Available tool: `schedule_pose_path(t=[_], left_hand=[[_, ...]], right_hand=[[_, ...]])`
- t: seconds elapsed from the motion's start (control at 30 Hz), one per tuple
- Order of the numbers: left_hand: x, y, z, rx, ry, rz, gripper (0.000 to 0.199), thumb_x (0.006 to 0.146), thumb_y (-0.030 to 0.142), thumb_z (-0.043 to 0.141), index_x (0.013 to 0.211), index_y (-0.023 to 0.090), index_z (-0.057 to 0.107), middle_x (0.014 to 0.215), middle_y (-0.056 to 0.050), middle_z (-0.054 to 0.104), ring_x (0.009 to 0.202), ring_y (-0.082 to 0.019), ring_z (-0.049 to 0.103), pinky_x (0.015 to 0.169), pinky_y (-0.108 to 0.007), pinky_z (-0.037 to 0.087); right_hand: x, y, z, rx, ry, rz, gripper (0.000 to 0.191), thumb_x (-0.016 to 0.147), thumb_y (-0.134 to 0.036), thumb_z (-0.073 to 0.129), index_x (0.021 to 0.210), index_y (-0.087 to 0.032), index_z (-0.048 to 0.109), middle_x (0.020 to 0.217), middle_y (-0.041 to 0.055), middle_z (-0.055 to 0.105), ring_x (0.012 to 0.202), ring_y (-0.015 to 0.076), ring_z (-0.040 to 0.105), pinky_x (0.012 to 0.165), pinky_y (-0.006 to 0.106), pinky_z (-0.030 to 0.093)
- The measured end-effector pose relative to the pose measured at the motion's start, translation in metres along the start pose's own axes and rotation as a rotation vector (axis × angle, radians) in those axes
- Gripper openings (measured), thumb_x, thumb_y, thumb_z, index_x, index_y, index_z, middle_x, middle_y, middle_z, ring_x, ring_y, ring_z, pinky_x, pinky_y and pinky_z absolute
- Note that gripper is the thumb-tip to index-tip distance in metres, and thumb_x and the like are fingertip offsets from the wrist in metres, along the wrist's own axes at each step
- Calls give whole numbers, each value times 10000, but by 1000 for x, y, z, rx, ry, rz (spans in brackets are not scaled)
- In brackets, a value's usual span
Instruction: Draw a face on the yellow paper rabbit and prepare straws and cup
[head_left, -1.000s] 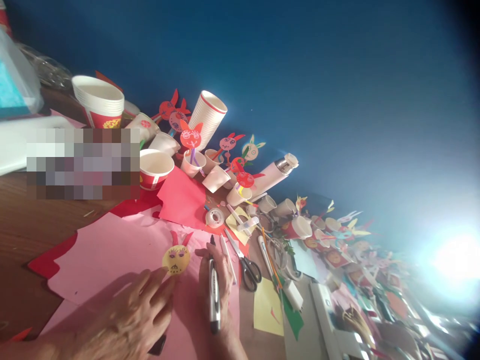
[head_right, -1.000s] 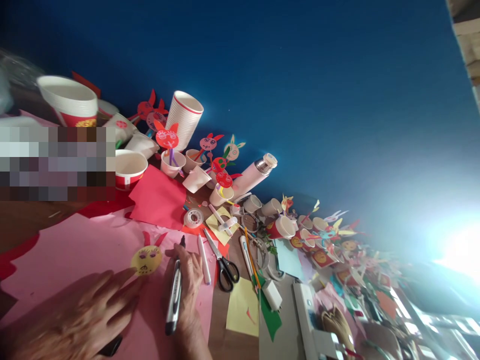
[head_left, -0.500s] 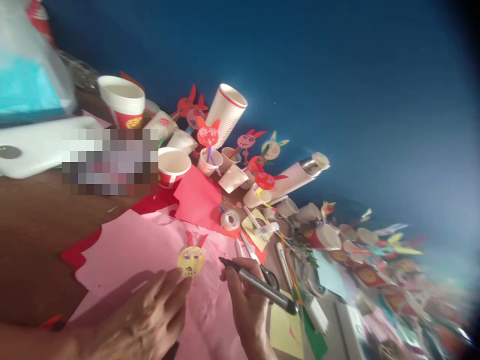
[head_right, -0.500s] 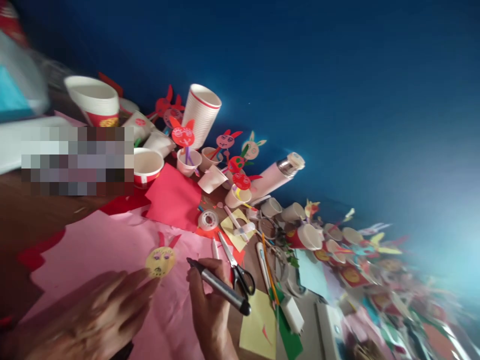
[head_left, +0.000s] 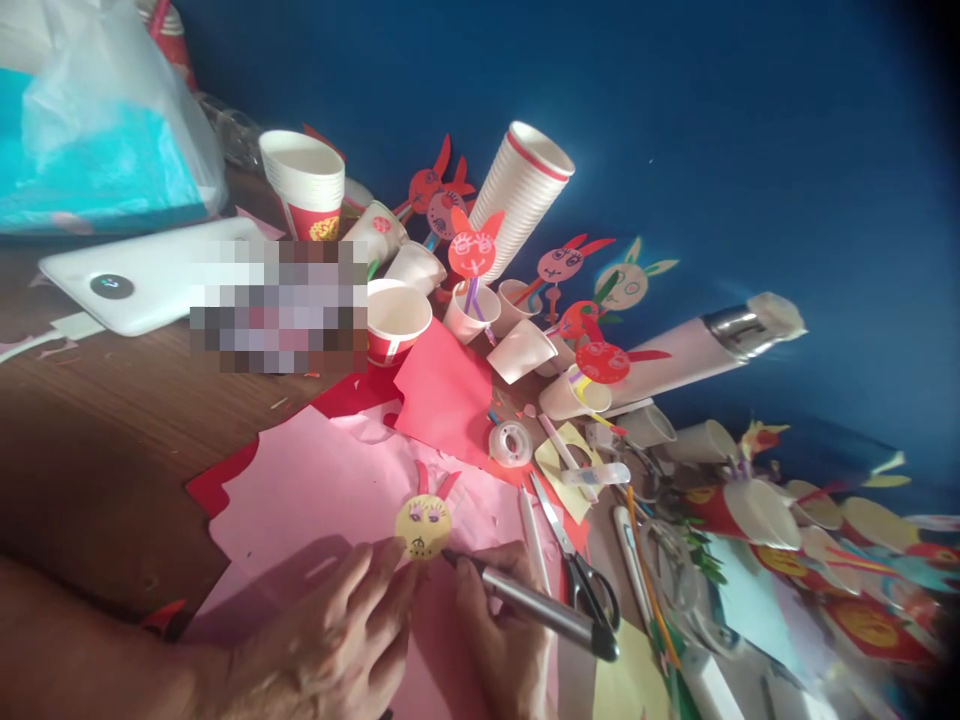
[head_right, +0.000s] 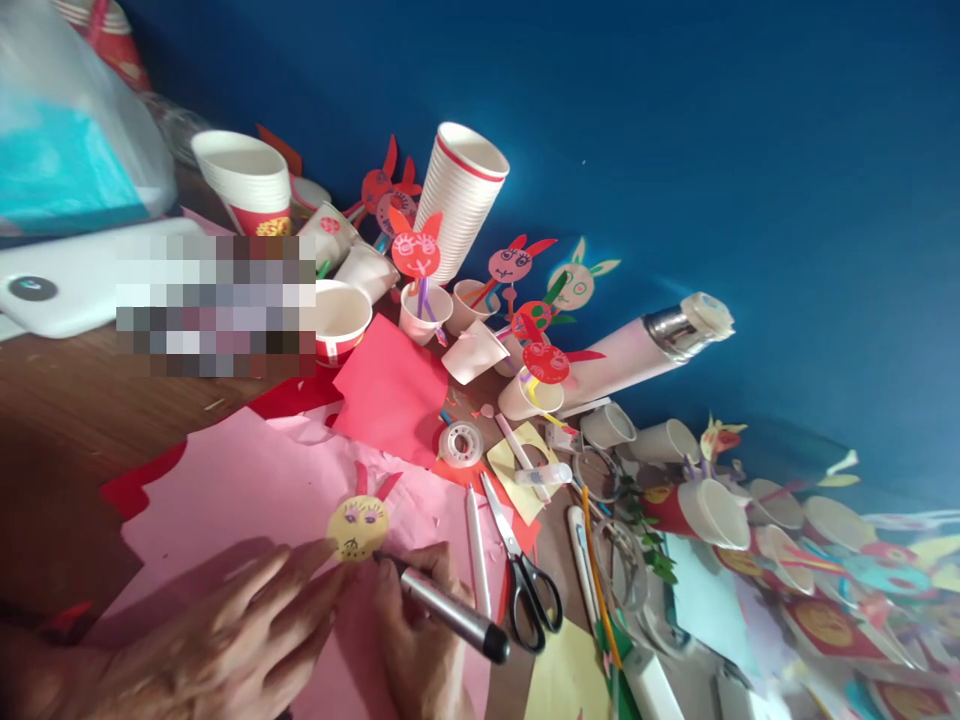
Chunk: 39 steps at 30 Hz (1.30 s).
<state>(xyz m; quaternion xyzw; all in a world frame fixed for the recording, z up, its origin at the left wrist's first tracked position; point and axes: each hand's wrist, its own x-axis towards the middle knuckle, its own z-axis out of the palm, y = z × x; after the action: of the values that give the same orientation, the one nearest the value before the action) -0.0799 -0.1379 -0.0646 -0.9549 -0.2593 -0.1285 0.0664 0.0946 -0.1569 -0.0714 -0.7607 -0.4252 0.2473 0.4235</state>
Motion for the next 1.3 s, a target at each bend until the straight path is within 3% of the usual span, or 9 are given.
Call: schedule_pose_path(t=[0.27, 0.6, 0.73, 0.93, 1.3], left_hand=[[3, 1, -2, -69, 26, -36, 300, 888, 346, 576, 1098, 196, 731, 1249, -92, 685, 1206, -331, 550, 1113, -512, 245], [3, -2, -5, -72, 7, 9, 326, 906, 351, 543, 1117, 179, 723, 1246, -109, 680, 1183, -340, 564, 1074, -522, 263], [4, -2, -1, -67, -9, 35, 333, 947, 344, 496, 1139, 187, 718, 1249, -96, 684, 1179, -336, 571, 1044, -515, 286], [5, -1, 10, -35, 100, 19, 322, 941, 358, 481, 1030, 208, 752, 1174, -73, 718, 1123, -334, 594, 1024, -514, 303], [2, -3, 8, -5, 61, 74, 344, 954, 416, 485, 1061, 228, 753, 1196, -85, 707, 1135, -345, 589, 1006, -531, 306]], right_hand=[[-1, 12, 3, -57, -15, -88, 262, 841, -433, 640, 693, -231, 567, 441, -53, 581, 356, 105, 516, 369, 185, 426], [2, 24, -1, -41, -129, -148, 171, 860, -342, 643, 749, -223, 594, 508, -36, 643, 396, 114, 577, 438, 192, 493], [3, 18, 0, -53, -65, -155, 188, 833, -359, 652, 718, -233, 575, 482, -39, 626, 384, 117, 561, 422, 196, 480], [4, 5, 1, -80, -55, -162, 213, 806, -388, 634, 672, -244, 552, 445, -48, 579, 344, 118, 529, 397, 202, 460], [5, 2, -1, -110, -48, -182, 205, 807, -396, 643, 679, -241, 603, 475, -27, 625, 381, 149, 605, 439, 223, 498]])
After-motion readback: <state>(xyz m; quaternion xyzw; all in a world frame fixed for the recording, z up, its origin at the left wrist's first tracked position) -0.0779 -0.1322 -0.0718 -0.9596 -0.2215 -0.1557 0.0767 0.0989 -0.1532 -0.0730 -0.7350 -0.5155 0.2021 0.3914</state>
